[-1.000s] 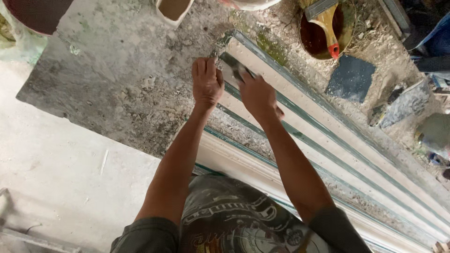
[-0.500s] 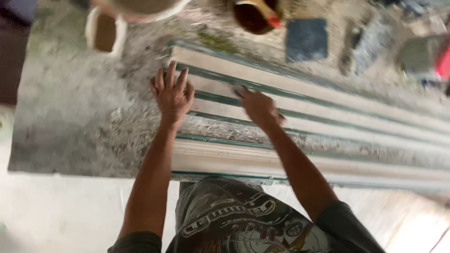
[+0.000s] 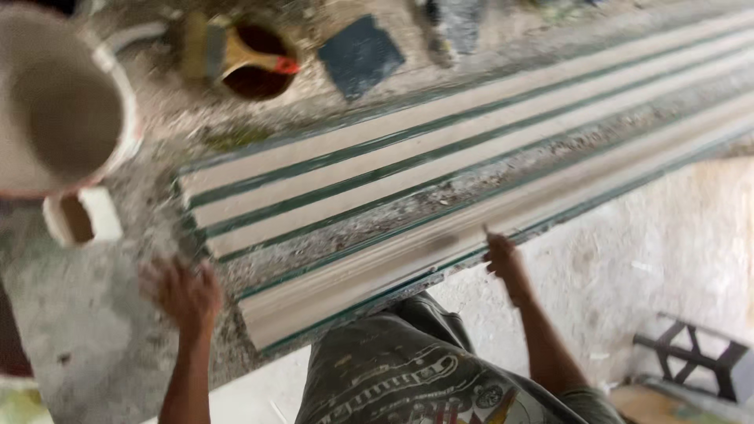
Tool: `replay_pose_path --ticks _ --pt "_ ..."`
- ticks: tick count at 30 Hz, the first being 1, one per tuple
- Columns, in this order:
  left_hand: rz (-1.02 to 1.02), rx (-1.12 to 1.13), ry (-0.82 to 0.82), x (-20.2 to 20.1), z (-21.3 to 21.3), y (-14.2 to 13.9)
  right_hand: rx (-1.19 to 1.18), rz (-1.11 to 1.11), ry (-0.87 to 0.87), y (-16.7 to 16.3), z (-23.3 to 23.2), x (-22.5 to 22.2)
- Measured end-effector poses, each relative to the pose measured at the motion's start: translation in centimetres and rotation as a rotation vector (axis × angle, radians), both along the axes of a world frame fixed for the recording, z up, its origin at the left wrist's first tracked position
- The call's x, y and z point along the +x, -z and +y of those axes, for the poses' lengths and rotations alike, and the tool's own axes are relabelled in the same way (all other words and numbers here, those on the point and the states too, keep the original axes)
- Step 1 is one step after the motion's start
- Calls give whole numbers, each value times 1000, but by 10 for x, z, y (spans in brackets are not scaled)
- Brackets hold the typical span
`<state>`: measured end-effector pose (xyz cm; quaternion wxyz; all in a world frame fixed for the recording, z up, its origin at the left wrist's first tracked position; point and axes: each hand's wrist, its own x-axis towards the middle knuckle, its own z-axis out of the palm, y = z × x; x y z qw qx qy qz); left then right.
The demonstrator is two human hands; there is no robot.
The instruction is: The person scrapes residue and mold off long plaster moldings laid on a workbench, using a small handheld scraper along the grooves of each piece. They reposition the moldings to reach different sections, then sweep the surfaces with a red brush to clear the debris.
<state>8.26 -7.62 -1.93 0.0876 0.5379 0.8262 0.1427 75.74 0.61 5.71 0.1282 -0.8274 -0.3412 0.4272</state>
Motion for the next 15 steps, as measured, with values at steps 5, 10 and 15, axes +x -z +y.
replay_pose_path --ticks 5,10,15 --pt "-5 69 183 59 0 -5 -57 188 279 -2 -66 -57" --pt "101 -105 275 78 43 5 -12 31 155 -14 -81 -74" --pt "165 -292 116 57 48 -5 23 89 494 -5 -116 -44"
